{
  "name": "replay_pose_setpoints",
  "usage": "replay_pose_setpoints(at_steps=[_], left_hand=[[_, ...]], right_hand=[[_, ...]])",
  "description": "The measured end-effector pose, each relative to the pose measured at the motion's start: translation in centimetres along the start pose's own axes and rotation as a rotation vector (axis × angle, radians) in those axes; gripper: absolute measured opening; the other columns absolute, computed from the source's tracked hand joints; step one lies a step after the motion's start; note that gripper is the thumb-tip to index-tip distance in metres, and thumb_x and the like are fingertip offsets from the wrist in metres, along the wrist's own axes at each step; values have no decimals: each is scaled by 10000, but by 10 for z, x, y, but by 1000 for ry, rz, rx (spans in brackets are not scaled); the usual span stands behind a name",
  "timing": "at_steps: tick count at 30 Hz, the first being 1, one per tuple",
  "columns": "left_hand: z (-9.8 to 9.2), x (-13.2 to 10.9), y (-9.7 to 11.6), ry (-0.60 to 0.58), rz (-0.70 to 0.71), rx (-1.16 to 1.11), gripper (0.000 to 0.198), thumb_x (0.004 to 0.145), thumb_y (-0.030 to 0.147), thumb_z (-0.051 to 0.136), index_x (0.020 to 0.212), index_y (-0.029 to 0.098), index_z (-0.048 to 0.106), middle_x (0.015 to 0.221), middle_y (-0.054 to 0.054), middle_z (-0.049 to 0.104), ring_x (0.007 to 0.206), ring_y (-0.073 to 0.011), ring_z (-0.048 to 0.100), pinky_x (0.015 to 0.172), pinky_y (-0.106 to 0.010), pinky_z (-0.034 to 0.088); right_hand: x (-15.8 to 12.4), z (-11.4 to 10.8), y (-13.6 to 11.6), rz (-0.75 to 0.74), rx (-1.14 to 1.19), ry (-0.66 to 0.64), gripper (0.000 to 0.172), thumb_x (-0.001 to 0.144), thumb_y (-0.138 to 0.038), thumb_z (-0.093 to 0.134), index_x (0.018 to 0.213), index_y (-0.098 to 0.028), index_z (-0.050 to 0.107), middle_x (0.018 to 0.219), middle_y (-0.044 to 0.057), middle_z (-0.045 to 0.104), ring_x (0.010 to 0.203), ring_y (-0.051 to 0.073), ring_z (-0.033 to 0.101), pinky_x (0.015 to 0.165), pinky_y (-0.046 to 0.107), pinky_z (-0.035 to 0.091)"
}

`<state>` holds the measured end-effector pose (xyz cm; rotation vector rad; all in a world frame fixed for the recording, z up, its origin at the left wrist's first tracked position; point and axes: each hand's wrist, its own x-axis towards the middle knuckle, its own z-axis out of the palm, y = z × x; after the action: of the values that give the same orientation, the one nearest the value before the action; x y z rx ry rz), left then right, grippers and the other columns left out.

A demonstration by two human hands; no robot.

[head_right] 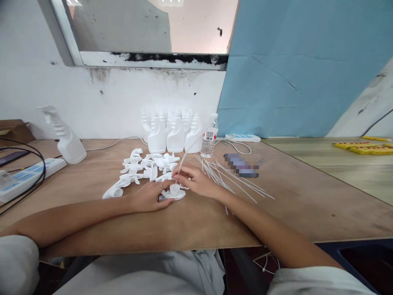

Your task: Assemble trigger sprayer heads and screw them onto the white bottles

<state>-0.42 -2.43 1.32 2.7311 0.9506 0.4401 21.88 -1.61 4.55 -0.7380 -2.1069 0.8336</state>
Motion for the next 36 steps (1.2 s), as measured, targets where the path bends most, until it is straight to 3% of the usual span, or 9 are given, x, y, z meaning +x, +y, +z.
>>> replay_pose_setpoints(at_steps=[4, 15, 21, 30, 36], left_hand=[[2, 1, -2, 11, 13, 20, 572, 929, 453, 478, 1437, 208, 385, 968, -59, 704, 799, -236, 668, 711, -309, 484], [3, 1, -2, 27, 22, -12, 585, 920, 429, 501, 1447, 205, 384, 928, -41, 705, 733, -209, 660, 668, -283, 466], [4, 1, -3, 13, 10, -13, 570, 927, 448, 495, 1436, 217, 381, 898, -35, 702, 738, -208, 663, 663, -279, 460], [6, 3, -4, 20, 3, 17, 448, 919, 483, 486, 1244, 175, 491, 929, -68, 695, 774, -239, 666, 685, -312, 466], [2, 2, 0, 7, -100, -81, 506, 903, 489, 511, 1315, 199, 465, 930, -56, 704, 774, -232, 668, 683, -312, 476]], right_hand=[[1, 2, -2, -107, -171, -51, 301, 953, -423, 535, 804, -172, 609, 760, 21, 591, 721, 145, 536, 690, 271, 436], [-1, 13, 18, 118, 97, -46, 420, 892, -587, 549, 776, -183, 535, 626, -33, 518, 515, 113, 537, 505, 238, 447], [0, 13, 15, 91, 107, -59, 392, 904, -544, 552, 754, -183, 519, 621, -39, 510, 504, 110, 559, 504, 233, 451], [0, 12, 16, 23, -147, -117, 359, 948, -465, 502, 755, -171, 576, 719, 13, 585, 615, 124, 536, 575, 238, 443], [2, 7, 22, -62, -197, -42, 317, 969, -434, 500, 835, -170, 612, 788, 22, 636, 752, 146, 583, 697, 250, 455]])
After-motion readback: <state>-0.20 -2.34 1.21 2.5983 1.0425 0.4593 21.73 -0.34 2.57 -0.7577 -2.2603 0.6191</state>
